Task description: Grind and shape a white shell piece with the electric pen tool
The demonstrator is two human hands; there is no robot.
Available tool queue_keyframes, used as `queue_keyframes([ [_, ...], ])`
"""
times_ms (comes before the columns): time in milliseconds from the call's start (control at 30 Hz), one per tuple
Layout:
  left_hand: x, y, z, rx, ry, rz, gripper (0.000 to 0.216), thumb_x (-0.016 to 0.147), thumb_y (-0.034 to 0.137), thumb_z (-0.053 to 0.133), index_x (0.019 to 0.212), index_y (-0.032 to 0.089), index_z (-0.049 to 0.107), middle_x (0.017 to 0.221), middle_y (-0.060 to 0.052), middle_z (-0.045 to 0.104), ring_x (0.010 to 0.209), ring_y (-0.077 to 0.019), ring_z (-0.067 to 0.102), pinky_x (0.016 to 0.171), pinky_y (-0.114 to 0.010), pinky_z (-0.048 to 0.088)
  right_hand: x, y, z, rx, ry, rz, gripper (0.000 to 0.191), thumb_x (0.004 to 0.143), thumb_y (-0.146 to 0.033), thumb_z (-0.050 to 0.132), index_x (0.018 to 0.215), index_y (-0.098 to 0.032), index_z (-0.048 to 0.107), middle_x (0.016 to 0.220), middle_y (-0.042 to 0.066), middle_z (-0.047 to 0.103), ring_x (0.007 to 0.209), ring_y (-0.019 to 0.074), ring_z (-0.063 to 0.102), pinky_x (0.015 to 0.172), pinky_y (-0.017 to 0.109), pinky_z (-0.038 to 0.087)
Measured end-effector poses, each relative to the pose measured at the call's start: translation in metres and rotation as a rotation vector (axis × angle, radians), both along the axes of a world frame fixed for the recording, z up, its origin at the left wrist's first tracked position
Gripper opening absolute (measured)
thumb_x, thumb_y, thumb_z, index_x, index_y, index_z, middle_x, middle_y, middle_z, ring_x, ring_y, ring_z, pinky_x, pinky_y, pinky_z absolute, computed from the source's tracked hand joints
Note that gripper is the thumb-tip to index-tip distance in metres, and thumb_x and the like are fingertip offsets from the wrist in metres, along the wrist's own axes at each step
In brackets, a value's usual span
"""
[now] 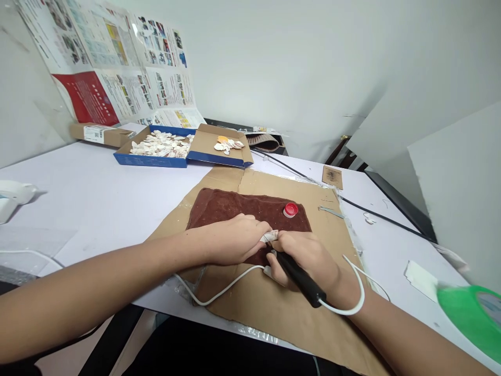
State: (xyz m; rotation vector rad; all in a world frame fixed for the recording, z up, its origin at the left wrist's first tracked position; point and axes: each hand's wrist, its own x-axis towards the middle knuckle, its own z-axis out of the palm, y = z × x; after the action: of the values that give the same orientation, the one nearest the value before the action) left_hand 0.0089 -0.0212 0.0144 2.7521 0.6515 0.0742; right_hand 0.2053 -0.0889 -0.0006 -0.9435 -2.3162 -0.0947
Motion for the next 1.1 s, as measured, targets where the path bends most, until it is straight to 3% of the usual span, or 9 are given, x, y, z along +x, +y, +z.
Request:
queue_keyframes([
  [133,0.000,0.000,-0.001,0.025,0.046,-0.019,0.019,0.107,0.024,0.046,0.103,0.015,0.063,0.101,-0.011,0.073,0.091,-0.0267,0.067,0.084,-0.040,0.050,-0.010,0.005,0.011,-0.169,0.049,-0.138,0.023,0.084,-0.021,0.057,0.073,-0.026,0.038,0.055,-0.006,0.050,0.046,0.0122,0.042,0.050,0.028,0.031],
  [267,-0.004,0.000,-0.005,0.061,0.013,-0.024,0.020,0.108,0.024,0.045,0.110,0.015,0.064,0.107,-0.010,0.072,0.096,-0.0268,0.067,0.084,-0.039,0.049,0.005,0.011,0.015,-0.400,0.252,-0.192,0.025,0.088,-0.029,0.059,0.072,-0.026,0.039,0.062,-0.003,0.057,0.055,0.0147,0.053,0.053,0.027,0.038],
  [367,-0.005,0.000,-0.008,0.057,-0.016,-0.014,0.024,0.110,0.028,0.044,0.113,0.016,0.065,0.108,-0.010,0.072,0.095,-0.0270,0.067,0.083,-0.039,0.049,0.018,0.009,0.007,-0.385,0.283,-0.152,0.026,0.091,-0.032,0.057,0.073,-0.026,0.040,0.061,-0.004,0.056,0.053,0.0139,0.050,0.053,0.027,0.039],
  [533,-0.002,0.001,-0.006,0.032,-0.014,-0.023,0.024,0.111,0.028,0.043,0.108,0.016,0.064,0.108,-0.010,0.073,0.095,-0.0269,0.068,0.085,-0.039,0.049,0.004,0.001,-0.001,-0.100,0.042,-0.002,0.019,0.085,-0.021,0.056,0.074,-0.026,0.041,0.057,-0.005,0.053,0.048,0.0122,0.045,0.051,0.028,0.033],
  [700,-0.003,0.001,-0.003,0.032,0.032,-0.016,0.017,0.108,0.024,0.048,0.104,0.016,0.063,0.104,-0.010,0.072,0.092,-0.0254,0.067,0.083,-0.037,0.049,-0.004,0.008,0.015,-0.328,0.189,-0.219,0.026,0.088,-0.027,0.059,0.072,-0.026,0.038,0.059,-0.005,0.055,0.050,0.0121,0.049,0.049,0.026,0.035],
  [767,-0.004,0.001,-0.006,0.049,0.004,-0.023,0.020,0.109,0.025,0.045,0.108,0.016,0.063,0.107,-0.010,0.072,0.095,-0.0256,0.067,0.084,-0.038,0.049,0.004,0.010,0.017,-0.403,0.273,-0.208,0.027,0.090,-0.029,0.058,0.072,-0.026,0.038,0.062,-0.004,0.058,0.054,0.0133,0.053,0.052,0.026,0.039],
  [867,-0.004,0.001,-0.009,0.052,-0.024,-0.028,0.026,0.111,0.029,0.041,0.110,0.017,0.064,0.108,-0.010,0.072,0.096,-0.0268,0.067,0.085,-0.039,0.049,0.013,0.005,0.009,-0.368,0.229,-0.130,0.022,0.092,-0.030,0.057,0.077,-0.026,0.042,0.062,-0.005,0.057,0.051,0.0122,0.050,0.052,0.026,0.039],
  [1000,-0.001,0.001,-0.007,-0.005,0.004,-0.012,0.022,0.110,0.028,0.044,0.108,0.017,0.064,0.108,-0.010,0.073,0.097,-0.0270,0.068,0.087,-0.040,0.049,-0.001,0.000,0.001,-0.130,0.035,-0.078,0.018,0.085,-0.023,0.055,0.074,-0.026,0.040,0.058,-0.004,0.054,0.050,0.0123,0.044,0.053,0.028,0.035],
  [1100,-0.001,0.000,-0.002,-0.017,0.051,0.005,0.018,0.107,0.025,0.048,0.104,0.016,0.064,0.105,-0.010,0.073,0.094,-0.0265,0.067,0.085,-0.039,0.050,-0.007,0.006,0.010,-0.249,0.070,-0.171,0.020,0.084,-0.024,0.057,0.073,-0.026,0.040,0.060,-0.004,0.056,0.052,0.0127,0.046,0.052,0.028,0.034],
])
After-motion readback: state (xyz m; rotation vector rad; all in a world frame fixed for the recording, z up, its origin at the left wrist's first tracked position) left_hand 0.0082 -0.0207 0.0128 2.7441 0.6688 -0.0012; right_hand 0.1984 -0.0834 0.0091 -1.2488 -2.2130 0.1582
